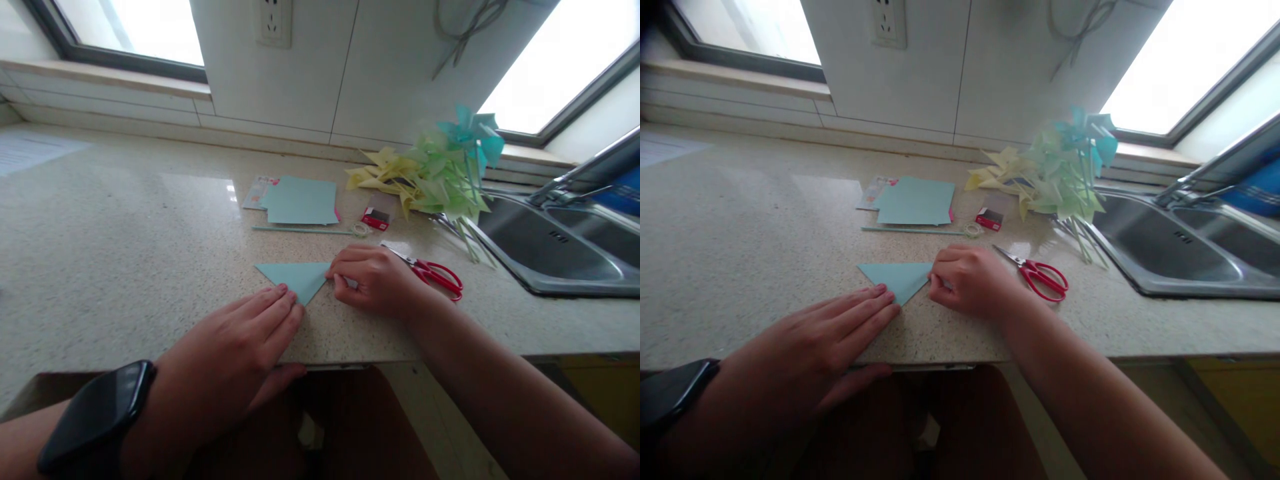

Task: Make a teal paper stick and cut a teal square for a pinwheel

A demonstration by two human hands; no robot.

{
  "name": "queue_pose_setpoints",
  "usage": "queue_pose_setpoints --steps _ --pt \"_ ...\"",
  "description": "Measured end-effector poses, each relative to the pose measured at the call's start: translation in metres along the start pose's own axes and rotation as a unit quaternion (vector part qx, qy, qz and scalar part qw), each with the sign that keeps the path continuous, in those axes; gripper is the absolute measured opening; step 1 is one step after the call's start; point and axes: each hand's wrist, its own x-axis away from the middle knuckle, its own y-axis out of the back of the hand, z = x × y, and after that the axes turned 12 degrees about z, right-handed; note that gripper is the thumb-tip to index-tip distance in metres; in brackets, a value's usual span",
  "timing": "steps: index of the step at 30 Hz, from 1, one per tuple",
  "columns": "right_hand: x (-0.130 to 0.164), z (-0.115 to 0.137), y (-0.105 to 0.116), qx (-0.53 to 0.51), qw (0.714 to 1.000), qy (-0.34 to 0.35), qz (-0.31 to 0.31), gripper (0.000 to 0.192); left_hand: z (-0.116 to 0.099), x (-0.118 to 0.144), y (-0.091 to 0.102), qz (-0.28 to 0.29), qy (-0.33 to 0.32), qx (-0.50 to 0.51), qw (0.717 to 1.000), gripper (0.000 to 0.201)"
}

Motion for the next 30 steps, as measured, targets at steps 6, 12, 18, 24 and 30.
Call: queue_pose_setpoints --steps 6,12,18,24,30 --pt "-0.002 -0.016 0.001 0.016 0.999 0.04 0.008 0.021 0.0 0.0 0.0 -0.005 -0.004 -0.001 1.0 0.054" --pt "0.003 0.002 0.004 0.062 0.995 0.073 -0.008 0.021 0.0 0.0 -0.002 0.002 -0.005 0.003 1.0 0.053" --pt "0.008 0.042 -0.006 0.002 0.996 0.088 -0.009 0.024 -0.001 -0.001 0.0 -0.008 -0.017 -0.009 1.0 0.053" --pt "0.01 0.028 -0.007 0.012 0.999 0.051 0.016 0.024 -0.001 -0.001 0.003 -0.005 -0.011 0.005 1.0 0.053" --pt "0.012 0.003 0.001 0.032 0.998 -0.055 0.003 0.022 0.0 0.001 0.002 0.001 -0.003 0.018 1.0 0.054"
